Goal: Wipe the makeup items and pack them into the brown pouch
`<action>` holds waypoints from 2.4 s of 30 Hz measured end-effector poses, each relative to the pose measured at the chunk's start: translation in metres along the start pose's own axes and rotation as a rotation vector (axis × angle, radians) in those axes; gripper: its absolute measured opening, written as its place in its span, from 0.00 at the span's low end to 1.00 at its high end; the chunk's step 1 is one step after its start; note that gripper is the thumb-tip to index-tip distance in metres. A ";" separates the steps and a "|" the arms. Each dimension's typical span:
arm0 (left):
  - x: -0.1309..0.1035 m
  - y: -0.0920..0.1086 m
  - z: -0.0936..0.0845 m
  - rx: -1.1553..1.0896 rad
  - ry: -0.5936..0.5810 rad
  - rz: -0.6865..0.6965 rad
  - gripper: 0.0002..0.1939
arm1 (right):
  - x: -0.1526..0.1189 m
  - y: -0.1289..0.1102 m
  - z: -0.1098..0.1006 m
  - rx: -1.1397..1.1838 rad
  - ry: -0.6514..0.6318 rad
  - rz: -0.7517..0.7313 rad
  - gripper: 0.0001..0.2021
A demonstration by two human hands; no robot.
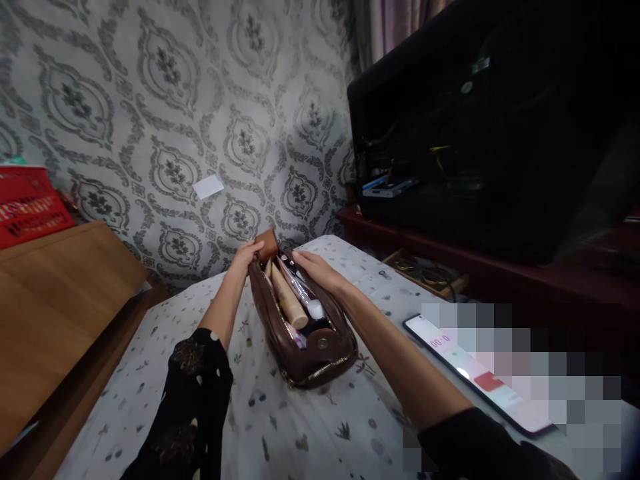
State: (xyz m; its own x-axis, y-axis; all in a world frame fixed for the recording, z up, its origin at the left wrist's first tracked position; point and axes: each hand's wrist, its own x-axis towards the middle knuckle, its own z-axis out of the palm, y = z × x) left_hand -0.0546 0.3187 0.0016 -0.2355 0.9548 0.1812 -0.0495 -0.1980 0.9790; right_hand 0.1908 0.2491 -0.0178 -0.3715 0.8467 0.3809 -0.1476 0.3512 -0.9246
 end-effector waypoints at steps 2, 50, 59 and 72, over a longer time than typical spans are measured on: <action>-0.005 0.002 0.002 0.003 0.005 0.016 0.30 | 0.002 0.002 0.000 -0.012 0.005 0.000 0.26; -0.096 0.040 0.033 0.383 -0.140 0.428 0.11 | -0.008 -0.005 0.004 -0.049 -0.058 -0.081 0.25; -0.134 0.042 0.042 0.487 -0.165 0.493 0.17 | -0.032 -0.006 0.003 -0.106 0.007 -0.050 0.27; -0.185 0.046 0.050 0.416 -0.155 0.572 0.13 | -0.118 -0.023 -0.028 -0.065 -0.297 -0.125 0.49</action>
State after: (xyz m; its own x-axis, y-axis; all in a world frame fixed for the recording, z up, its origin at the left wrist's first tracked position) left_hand 0.0348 0.1436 0.0182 0.0279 0.7536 0.6567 0.4211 -0.6047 0.6760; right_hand 0.2634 0.1523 -0.0409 -0.6065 0.6453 0.4645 -0.1536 0.4781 -0.8648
